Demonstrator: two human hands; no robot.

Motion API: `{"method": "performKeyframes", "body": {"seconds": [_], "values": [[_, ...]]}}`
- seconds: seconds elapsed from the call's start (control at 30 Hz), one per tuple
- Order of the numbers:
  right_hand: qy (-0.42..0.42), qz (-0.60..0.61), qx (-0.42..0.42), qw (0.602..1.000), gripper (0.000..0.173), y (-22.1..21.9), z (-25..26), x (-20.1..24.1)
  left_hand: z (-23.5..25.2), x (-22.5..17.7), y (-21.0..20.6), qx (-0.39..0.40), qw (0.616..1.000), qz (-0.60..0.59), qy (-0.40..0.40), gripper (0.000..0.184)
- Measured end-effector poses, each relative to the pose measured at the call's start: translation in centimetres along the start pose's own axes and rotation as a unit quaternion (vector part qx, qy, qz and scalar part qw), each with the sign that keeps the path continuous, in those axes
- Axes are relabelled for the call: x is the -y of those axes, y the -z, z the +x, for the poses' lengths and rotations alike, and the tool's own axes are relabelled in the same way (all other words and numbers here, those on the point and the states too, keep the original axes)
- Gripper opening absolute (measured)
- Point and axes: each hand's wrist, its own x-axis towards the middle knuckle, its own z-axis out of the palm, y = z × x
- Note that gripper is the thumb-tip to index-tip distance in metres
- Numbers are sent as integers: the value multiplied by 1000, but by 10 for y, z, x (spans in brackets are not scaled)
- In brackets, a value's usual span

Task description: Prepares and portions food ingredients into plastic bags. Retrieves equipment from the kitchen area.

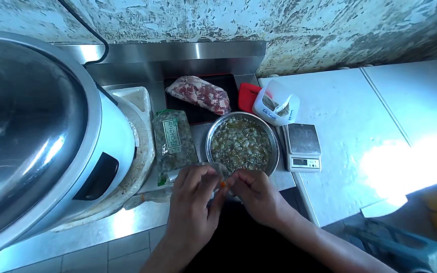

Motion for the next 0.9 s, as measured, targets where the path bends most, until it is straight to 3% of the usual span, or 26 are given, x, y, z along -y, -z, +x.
{"method": "performKeyframes", "body": {"seconds": [0.23,0.43,0.5,0.53,0.63,0.7,0.77,0.83,0.9], "values": [[78,-108,-88,987,27,-10,-2,-5,-4,-2,-8,-25,996,74,-39,21],[160,-169,-96,968,29,-14,-2,-15,-2,-1,-13,-38,999,-5,-14,23],[186,-183,-112,959,28,-16,-1,-14,0,-2,-7,-12,988,-138,63,23],[196,-197,-123,953,27,-16,0,-14,2,-3,-3,6,964,-236,119,24],[204,-229,-148,940,25,-15,2,-16,7,-3,7,54,838,-487,239,28],[194,-229,-155,941,25,-13,2,-16,9,0,14,89,786,-548,274,28],[170,-223,-153,948,26,-14,1,-16,8,6,18,122,760,-573,281,28],[150,-216,-151,953,27,-14,0,-16,4,10,19,118,773,-563,267,27],[142,-212,-152,955,27,-14,-1,-15,-1,10,19,94,833,-489,243,30]]}}
